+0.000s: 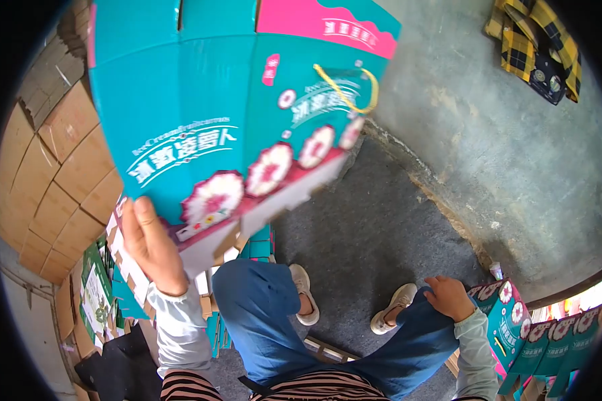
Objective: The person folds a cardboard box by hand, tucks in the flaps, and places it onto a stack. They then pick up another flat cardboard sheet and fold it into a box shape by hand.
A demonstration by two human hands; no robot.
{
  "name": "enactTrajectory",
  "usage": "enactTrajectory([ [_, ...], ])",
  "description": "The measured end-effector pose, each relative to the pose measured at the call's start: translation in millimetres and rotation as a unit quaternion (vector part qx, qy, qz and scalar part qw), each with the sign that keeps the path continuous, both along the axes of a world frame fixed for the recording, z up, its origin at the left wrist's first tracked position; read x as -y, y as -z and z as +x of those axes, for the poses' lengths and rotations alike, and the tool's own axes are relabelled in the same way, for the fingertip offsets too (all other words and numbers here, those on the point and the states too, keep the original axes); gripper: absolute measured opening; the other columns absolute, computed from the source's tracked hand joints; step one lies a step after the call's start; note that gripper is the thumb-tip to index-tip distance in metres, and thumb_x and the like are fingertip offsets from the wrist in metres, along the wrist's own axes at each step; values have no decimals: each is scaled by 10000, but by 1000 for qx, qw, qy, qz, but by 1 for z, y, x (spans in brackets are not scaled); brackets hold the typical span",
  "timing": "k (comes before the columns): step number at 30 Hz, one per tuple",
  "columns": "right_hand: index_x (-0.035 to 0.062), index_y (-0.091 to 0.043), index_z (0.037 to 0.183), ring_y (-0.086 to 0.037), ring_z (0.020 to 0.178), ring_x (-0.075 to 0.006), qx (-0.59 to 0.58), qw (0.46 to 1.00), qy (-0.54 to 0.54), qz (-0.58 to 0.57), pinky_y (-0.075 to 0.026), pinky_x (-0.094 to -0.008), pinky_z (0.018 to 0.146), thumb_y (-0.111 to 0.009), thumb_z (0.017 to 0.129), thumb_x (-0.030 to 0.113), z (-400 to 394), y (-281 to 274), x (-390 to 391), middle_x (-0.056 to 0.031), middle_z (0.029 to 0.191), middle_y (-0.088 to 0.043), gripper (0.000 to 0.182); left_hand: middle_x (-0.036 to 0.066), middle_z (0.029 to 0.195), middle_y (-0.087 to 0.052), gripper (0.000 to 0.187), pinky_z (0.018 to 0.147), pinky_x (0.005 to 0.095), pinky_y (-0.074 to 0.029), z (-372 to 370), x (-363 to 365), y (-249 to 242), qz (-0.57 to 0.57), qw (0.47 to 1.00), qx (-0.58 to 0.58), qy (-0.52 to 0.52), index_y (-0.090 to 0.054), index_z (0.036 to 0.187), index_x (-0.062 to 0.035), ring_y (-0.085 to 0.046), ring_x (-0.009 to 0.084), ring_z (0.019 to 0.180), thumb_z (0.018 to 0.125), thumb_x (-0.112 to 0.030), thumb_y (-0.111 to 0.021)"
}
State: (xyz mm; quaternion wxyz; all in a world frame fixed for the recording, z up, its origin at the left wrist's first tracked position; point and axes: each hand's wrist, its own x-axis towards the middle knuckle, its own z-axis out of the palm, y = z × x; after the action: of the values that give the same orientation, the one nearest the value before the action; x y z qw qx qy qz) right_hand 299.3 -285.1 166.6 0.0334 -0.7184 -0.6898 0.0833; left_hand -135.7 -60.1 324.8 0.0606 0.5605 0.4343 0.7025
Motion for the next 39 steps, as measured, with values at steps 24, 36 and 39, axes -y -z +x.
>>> enactTrajectory([
  [24, 17, -531, 1246, -556, 989, -160, -519, 753, 345, 212, -427, -313, 876, -617, 892, 255, 56, 67, -10, -46, 1109, -591, 435, 49, 989, -658, 298, 811, 256, -454, 116, 3, 203, -357, 786, 332, 380, -612, 986, -4, -592, 117, 881, 997, -278, -494],
  [36, 43, -493, 1289, -538, 1118, -263, -489, 610, 509, 360, -461, -388, 903, -643, 879, 295, 74, 78, -1, -124, 1222, -549, 505, 47, 1020, -646, 259, 792, 270, -489, 111, -12, 264, -406, 707, 406, 413, -605, 1051, -25, -611, 130, 892, 996, -252, -493],
  [39, 78, -485, 1283, -594, 1048, -250, -749, 485, 432, 133, -497, -403, 865, -629, 888, 333, 81, 86, 14, -96, 1172, -597, 491, 66, 1025, -648, 266, 781, 307, -508, 113, -11, 282, -445, 669, 425, 417, -604, 1051, -20, -628, 161, 888, 998, -252, -486],
])
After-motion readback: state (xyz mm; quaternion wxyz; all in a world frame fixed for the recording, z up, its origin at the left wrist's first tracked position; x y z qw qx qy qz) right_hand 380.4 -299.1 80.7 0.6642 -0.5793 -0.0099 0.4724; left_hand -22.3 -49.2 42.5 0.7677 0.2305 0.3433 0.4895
